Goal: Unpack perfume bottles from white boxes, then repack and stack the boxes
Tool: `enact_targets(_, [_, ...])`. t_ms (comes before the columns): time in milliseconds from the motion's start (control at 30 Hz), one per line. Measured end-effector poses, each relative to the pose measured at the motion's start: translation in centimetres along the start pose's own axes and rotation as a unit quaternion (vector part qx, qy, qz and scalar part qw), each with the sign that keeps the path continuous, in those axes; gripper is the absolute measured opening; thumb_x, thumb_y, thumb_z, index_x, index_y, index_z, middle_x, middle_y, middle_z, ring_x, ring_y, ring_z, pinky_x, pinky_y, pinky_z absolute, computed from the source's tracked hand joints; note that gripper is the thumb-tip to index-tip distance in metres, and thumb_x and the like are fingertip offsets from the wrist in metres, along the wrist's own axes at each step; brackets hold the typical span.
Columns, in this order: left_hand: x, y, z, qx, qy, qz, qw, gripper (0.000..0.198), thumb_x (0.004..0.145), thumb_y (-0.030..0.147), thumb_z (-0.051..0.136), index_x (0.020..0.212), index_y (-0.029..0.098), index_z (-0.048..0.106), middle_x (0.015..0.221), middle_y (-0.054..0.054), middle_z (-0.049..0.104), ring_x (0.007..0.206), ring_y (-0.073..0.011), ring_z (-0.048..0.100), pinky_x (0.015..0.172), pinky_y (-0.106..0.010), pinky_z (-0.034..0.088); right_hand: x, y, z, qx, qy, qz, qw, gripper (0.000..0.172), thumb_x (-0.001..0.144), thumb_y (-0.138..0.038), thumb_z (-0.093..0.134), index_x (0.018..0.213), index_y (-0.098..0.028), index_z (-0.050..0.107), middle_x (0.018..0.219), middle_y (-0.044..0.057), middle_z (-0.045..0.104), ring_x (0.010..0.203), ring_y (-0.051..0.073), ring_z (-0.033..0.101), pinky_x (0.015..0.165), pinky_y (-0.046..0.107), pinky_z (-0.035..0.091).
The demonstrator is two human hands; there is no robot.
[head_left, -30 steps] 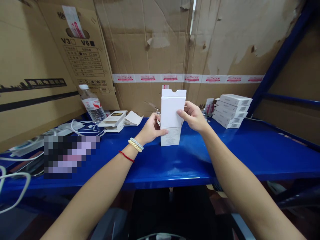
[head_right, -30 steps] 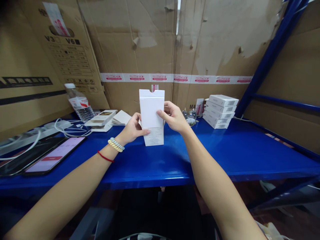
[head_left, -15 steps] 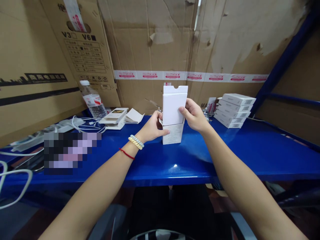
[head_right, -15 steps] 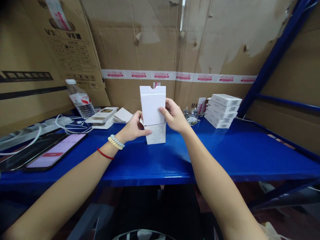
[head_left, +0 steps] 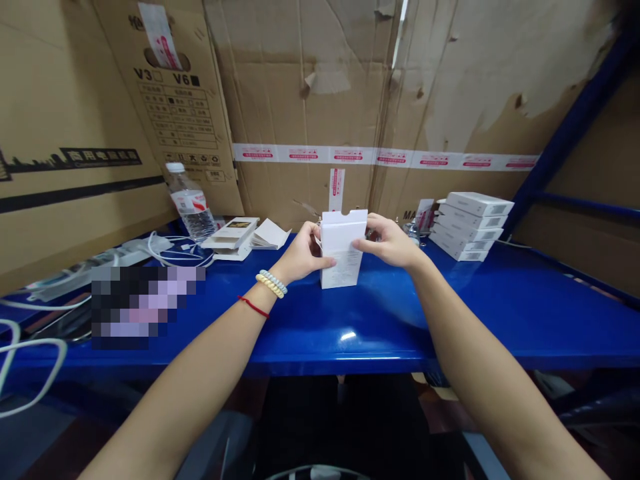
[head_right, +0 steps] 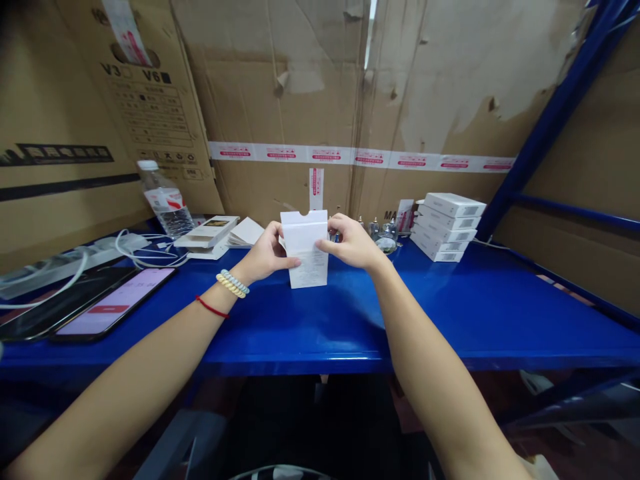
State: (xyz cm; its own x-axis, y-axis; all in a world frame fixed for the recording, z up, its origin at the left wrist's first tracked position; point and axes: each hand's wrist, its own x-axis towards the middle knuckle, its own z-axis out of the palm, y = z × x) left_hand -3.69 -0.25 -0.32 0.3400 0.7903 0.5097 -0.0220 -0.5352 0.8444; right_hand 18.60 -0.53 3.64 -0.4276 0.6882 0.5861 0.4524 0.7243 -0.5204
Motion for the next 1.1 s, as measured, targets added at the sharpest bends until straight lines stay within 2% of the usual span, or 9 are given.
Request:
enact_targets(100, [-0.1, 0.0, 0.0, -0.014, -0.006, 0.001, 1.000, 0.068, 0.055, 0.019, 0.082, 0.098, 0.025, 0.030, 0.086, 0.004, 0.060, 0.072, -0.0138, 0.063, 0.067, -0.029, 0.051, 0.1, 0.1, 0.0, -0.022, -0.008, -0.001, 1.000, 0.030, 0.072, -0.041, 0.071, 0.091, -0.018, 0.069, 0.098, 0.007, 0.062, 0.089, 0.021, 0.057, 0.078, 0.036, 0.046])
enact_targets(233, [-0.2, 0.2, 0.1, -0.017, -0.021, 0.013, 1.000, 0.076, 0.058, 0.016, 0.080, 0.113, 0.027, 0.027, 0.094, 0.000, 0.063, 0.078, -0.0162, 0.066, 0.073, -0.032, 0.053, 0.2, 0.2, 0.5, 0.068, 0.039, 0.011, 0.997, 0.035, 0.078, -0.047, 0.064, 0.099, -0.019, 0.065, 0.096, 0.006, 0.061, 0.090, 0.020, 0.058, 0.079, 0.035, 0.047])
enact_targets(367, [-0.3, 0.2, 0.1, 0.010, -0.035, 0.025, 0.999, 0.062, 0.063, 0.016, 0.076, 0.107, 0.025, 0.033, 0.096, -0.001, 0.062, 0.078, -0.0138, 0.063, 0.072, -0.028, 0.051, 0.4, 0.4, 0.9, 0.049, 0.043, -0.010, 0.998, 0.023, 0.081, -0.041, 0.060, 0.080, -0.019, 0.065, 0.094, 0.006, 0.061, 0.089, 0.019, 0.058, 0.083, 0.036, 0.045])
enact_targets(467, [-0.3, 0.2, 0.1, 0.017, -0.019, 0.035, 0.999, 0.062, 0.062, 0.016, 0.075, 0.107, 0.025, 0.033, 0.099, -0.001, 0.059, 0.079, -0.0135, 0.063, 0.073, -0.029, 0.051, 0.3, 0.6, 1.0, 0.027, 0.023, -0.009, 0.999, 0.018, 0.078, -0.036, 0.063, 0.080, -0.019, 0.066, 0.090, 0.005, 0.061, 0.087, 0.018, 0.057, 0.081, 0.035, 0.044])
enact_targets(567, [-0.3, 0.2, 0.1, 0.036, -0.009, 0.039, 0.999, 0.058, 0.063, 0.017, 0.074, 0.105, 0.025, 0.035, 0.098, 0.001, 0.057, 0.077, -0.0122, 0.061, 0.071, -0.027, 0.051, 0.3, 0.5, 0.9, 0.038, 0.021, -0.010, 0.999, 0.021, 0.078, -0.039, 0.063, 0.078, -0.019, 0.067, 0.090, 0.005, 0.060, 0.086, 0.018, 0.057, 0.078, 0.033, 0.044])
enact_targets(733, [-0.4, 0.4, -0.1, 0.116, -0.014, 0.025, 0.993, 0.037, 0.067, 0.022, 0.072, 0.092, 0.021, 0.044, 0.078, 0.005, 0.051, 0.065, -0.0095, 0.053, 0.063, -0.024, 0.046, 0.3, 0.1, 0.8, 0.087, -0.006, -0.017, 0.996, 0.034, 0.081, -0.049, 0.061, 0.068, -0.018, 0.065, 0.092, 0.005, 0.060, 0.088, 0.018, 0.057, 0.082, 0.035, 0.045])
enact_targets(867, [-0.4, 0.6, -0.1, 0.108, -0.005, 0.023, 0.994, 0.033, 0.068, 0.026, 0.073, 0.088, 0.020, 0.047, 0.073, 0.005, 0.050, 0.062, -0.0096, 0.051, 0.059, -0.023, 0.044, 0.4, 0.2, 0.8, 0.157, -0.011, 0.026, 0.987, 0.038, 0.084, -0.053, 0.054, 0.075, -0.019, 0.068, 0.089, 0.005, 0.061, 0.083, 0.017, 0.056, 0.073, 0.033, 0.047])
enact_targets(1000, [-0.2, 0.8, -0.1, 0.102, -0.001, 0.049, 0.994, 0.026, 0.066, 0.029, 0.074, 0.085, 0.018, 0.059, 0.084, 0.000, 0.055, 0.070, -0.0119, 0.055, 0.062, -0.025, 0.046, 0.5, 0.5, 0.9, 0.197, -0.014, 0.070, 0.978, 0.027, 0.078, -0.045, 0.061, 0.083, -0.019, 0.068, 0.084, 0.003, 0.063, 0.075, 0.015, 0.055, 0.066, 0.030, 0.047])
enact_targets(1100, [-0.1, 0.8, -0.1, 0.100, 0.013, 0.072, 0.992, 0.023, 0.063, 0.028, 0.076, 0.078, 0.016, 0.062, 0.100, -0.004, 0.055, 0.076, -0.0128, 0.057, 0.062, -0.025, 0.047, 0.6, 0.7, 1.2, 0.215, -0.011, 0.081, 0.973, 0.028, 0.077, -0.046, 0.063, 0.085, -0.019, 0.066, 0.085, 0.003, 0.063, 0.075, 0.015, 0.055, 0.064, 0.029, 0.047])
